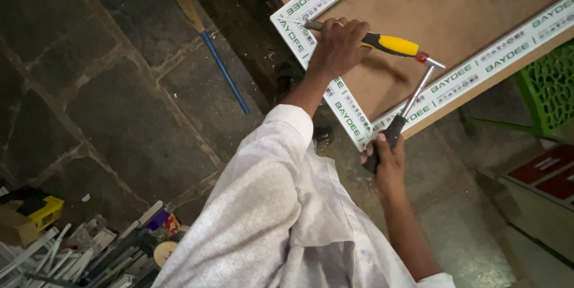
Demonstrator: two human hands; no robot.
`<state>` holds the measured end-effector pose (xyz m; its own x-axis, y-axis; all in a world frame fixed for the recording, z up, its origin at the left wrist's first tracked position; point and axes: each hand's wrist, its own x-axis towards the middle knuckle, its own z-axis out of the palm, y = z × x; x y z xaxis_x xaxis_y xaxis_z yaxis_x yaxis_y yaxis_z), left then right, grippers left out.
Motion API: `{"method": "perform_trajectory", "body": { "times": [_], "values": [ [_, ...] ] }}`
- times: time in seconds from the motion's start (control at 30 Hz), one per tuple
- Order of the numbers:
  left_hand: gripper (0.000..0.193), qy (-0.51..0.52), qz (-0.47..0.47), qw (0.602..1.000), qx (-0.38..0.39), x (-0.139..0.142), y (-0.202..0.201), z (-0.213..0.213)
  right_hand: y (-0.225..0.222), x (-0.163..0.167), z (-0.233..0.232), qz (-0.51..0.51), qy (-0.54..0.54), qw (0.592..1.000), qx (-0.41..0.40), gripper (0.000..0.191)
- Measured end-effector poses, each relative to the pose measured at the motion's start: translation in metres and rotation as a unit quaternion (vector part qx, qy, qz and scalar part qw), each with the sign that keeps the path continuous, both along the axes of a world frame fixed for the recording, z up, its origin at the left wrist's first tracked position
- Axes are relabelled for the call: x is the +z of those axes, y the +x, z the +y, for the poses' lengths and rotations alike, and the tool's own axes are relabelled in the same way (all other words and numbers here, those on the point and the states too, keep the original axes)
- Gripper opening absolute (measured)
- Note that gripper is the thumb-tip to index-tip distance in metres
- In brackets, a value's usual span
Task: The person assembles a rectangular frame from white printed profile strips on a wooden workbench. They hold a strip in place with one hand while tapping the joints with a small mallet held in the other hand, working around the frame corners and repositioning the strips as they fit the pieces together.
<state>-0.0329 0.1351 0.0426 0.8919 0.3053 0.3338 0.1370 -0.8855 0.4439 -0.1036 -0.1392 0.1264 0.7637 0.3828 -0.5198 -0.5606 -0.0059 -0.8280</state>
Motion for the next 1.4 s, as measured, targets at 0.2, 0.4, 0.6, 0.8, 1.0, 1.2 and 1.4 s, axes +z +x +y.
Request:
{"method": "perform_trajectory", "body": {
  "times": [0.2,0.4,0.6,0.8,1.0,1.2,1.4],
  "values": [
    [0.052,-0.013,0.003,1.000,0.000,0.001,0.001,0.000,-0.002,0.004,-0.003,-0.027,0.067,0.982,-0.176,0.016],
    [0.053,-0.004,-0.002,1.000,0.006,0.002,0.000,-0.001,0.007,0.002,-0.005,0.001,-0.020,1.000,-0.019,0.019],
    [0.053,-0.023,-0.001,1.000,0.005,0.002,0.001,0.000,0.017,0.002,-0.017,-0.010,0.051,0.983,-0.176,0.017],
    [0.051,-0.002,0.007,1.000,0.010,0.006,0.001,-0.001,0.016,-0.002,-0.007,0.040,-0.002,0.992,-0.118,0.013],
    [0.052,-0.012,0.025,1.000,0.011,0.009,0.000,0.000,0.019,-0.001,-0.017,0.050,0.004,0.994,-0.097,0.014],
    [0.051,-0.018,0.022,1.000,0.008,0.007,0.001,0.000,0.023,0.005,-0.008,0.010,0.067,0.968,-0.241,0.014],
    [0.051,-0.031,0.009,0.999,0.010,0.005,0.002,0.001,0.012,-0.008,0.001,0.043,-0.023,0.999,-0.007,0.014]
  ]
}}
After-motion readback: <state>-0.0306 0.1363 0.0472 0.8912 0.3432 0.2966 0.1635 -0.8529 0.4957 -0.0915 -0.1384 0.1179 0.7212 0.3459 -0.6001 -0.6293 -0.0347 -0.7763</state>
